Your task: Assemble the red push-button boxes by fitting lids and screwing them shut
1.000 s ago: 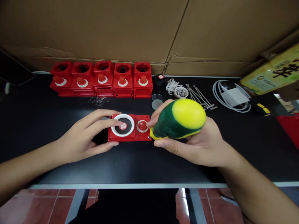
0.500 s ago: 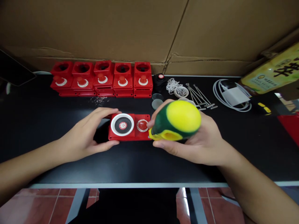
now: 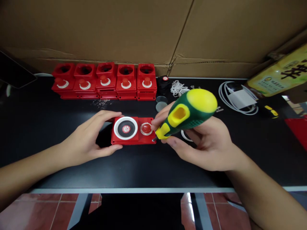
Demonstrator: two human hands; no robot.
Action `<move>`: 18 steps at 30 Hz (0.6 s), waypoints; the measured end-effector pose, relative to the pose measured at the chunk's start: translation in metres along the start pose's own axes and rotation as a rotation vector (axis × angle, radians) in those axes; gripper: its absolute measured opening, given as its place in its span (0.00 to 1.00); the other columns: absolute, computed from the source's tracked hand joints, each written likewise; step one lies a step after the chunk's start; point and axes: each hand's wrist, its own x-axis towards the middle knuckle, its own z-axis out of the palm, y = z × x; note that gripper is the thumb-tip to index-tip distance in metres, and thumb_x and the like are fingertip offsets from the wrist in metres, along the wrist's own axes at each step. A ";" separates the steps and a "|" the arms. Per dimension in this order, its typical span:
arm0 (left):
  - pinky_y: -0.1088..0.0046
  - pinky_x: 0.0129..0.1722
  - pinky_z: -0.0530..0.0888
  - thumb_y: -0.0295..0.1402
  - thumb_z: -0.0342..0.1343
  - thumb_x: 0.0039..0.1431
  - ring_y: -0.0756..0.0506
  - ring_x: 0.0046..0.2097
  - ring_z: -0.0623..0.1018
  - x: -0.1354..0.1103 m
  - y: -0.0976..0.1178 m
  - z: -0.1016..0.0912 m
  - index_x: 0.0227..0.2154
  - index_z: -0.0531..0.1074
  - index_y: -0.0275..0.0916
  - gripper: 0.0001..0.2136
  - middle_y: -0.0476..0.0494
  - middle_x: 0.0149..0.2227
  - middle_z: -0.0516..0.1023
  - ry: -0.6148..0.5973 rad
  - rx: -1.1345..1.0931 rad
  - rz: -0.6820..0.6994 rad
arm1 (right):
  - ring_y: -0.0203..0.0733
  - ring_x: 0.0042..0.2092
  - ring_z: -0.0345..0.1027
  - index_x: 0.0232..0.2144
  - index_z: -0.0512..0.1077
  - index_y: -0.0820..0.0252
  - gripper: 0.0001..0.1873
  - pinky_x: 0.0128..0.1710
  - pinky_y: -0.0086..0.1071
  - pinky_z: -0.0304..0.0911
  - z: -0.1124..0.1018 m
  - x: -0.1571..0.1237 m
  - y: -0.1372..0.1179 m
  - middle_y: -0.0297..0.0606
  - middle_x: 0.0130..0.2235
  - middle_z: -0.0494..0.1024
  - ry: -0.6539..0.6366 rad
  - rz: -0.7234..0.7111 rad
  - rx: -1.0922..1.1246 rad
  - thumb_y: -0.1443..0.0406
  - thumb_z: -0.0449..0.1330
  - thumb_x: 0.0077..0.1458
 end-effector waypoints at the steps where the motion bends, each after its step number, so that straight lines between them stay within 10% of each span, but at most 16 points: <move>1: 0.52 0.68 0.84 0.41 0.69 0.75 0.32 0.67 0.83 0.000 0.000 0.001 0.74 0.63 0.40 0.32 0.29 0.69 0.79 0.011 -0.003 0.001 | 0.52 0.51 0.87 0.51 0.89 0.52 0.15 0.56 0.44 0.86 0.000 0.000 0.001 0.41 0.48 0.91 0.001 0.004 0.006 0.73 0.71 0.66; 9: 0.55 0.66 0.85 0.42 0.71 0.72 0.33 0.64 0.85 -0.002 0.000 0.001 0.74 0.64 0.41 0.35 0.32 0.66 0.81 0.039 -0.015 -0.041 | 0.49 0.49 0.83 0.51 0.88 0.50 0.12 0.55 0.42 0.83 0.001 -0.001 0.011 0.39 0.45 0.89 0.005 0.017 -0.076 0.63 0.77 0.66; 18: 0.56 0.66 0.85 0.45 0.68 0.74 0.34 0.65 0.85 -0.002 -0.001 0.002 0.73 0.65 0.39 0.32 0.32 0.67 0.80 0.045 0.011 -0.023 | 0.54 0.50 0.84 0.52 0.87 0.49 0.19 0.48 0.46 0.83 -0.001 0.005 -0.001 0.41 0.48 0.90 0.008 -0.026 -0.027 0.74 0.68 0.65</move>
